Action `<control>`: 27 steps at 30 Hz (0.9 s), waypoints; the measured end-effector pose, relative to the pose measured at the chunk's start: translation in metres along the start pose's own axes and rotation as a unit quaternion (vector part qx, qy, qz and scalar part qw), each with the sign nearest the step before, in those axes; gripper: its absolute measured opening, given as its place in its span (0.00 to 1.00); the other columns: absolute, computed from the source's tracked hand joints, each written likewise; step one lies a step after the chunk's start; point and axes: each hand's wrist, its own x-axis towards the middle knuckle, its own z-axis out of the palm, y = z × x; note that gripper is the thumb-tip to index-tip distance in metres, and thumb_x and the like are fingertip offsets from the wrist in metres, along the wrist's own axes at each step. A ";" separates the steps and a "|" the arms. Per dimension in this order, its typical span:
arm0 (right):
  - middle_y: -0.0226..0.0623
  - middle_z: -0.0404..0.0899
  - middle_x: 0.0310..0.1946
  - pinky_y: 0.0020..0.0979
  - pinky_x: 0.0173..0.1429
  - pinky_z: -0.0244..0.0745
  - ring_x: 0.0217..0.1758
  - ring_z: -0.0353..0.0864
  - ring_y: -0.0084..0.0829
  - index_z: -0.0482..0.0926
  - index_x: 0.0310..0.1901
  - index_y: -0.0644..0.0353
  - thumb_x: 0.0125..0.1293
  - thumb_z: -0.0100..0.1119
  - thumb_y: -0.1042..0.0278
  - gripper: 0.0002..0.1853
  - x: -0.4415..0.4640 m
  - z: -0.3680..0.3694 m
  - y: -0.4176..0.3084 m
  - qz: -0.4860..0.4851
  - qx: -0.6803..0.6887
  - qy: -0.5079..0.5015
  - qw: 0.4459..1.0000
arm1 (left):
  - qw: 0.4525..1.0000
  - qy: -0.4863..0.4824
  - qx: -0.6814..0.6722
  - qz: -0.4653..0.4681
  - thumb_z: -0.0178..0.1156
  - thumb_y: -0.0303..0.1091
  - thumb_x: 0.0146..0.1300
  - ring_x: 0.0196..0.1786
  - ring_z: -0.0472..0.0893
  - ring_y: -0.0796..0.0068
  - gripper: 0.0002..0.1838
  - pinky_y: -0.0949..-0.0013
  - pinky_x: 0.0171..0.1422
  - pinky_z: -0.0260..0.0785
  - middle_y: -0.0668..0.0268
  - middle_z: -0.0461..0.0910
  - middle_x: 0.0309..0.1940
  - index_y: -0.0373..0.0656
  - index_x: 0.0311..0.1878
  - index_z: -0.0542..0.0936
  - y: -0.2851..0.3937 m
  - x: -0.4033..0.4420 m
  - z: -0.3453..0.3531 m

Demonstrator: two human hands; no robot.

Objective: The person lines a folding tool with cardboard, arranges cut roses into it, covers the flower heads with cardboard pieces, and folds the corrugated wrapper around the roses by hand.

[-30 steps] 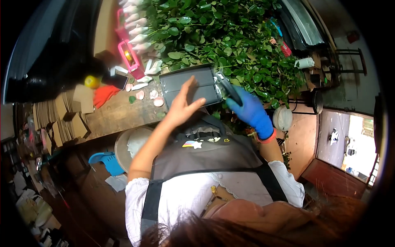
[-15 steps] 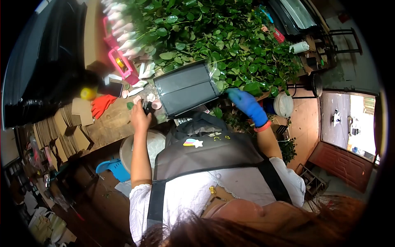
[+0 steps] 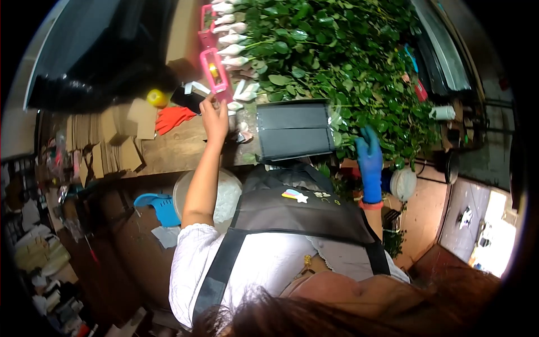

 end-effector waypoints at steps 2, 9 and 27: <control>0.45 0.79 0.59 0.27 0.55 0.77 0.51 0.82 0.28 0.67 0.71 0.65 0.76 0.52 0.68 0.24 -0.001 -0.009 -0.029 0.084 0.136 -0.070 0.985 | 0.996 0.042 0.072 -0.021 0.65 0.45 0.66 0.52 0.77 0.50 0.26 0.55 0.59 0.69 0.46 0.76 0.49 0.33 0.56 0.77 -0.033 0.026 0.013; 0.45 0.79 0.57 0.29 0.60 0.75 0.54 0.81 0.29 0.69 0.69 0.67 0.74 0.53 0.71 0.24 -0.029 0.027 -0.086 0.094 0.103 -0.240 0.961 | 0.974 -0.118 0.112 -0.157 0.55 0.59 0.68 0.44 0.82 0.43 0.28 0.49 0.52 0.72 0.45 0.84 0.34 0.40 0.39 0.87 -0.041 0.093 0.022; 0.46 0.82 0.56 0.28 0.63 0.74 0.58 0.81 0.28 0.72 0.67 0.66 0.71 0.55 0.71 0.24 -0.029 0.028 -0.118 0.055 0.009 -0.291 0.955 | 0.948 -0.253 0.187 -0.048 0.55 0.53 0.70 0.49 0.84 0.45 0.21 0.48 0.55 0.74 0.47 0.85 0.40 0.43 0.46 0.84 0.016 0.029 -0.011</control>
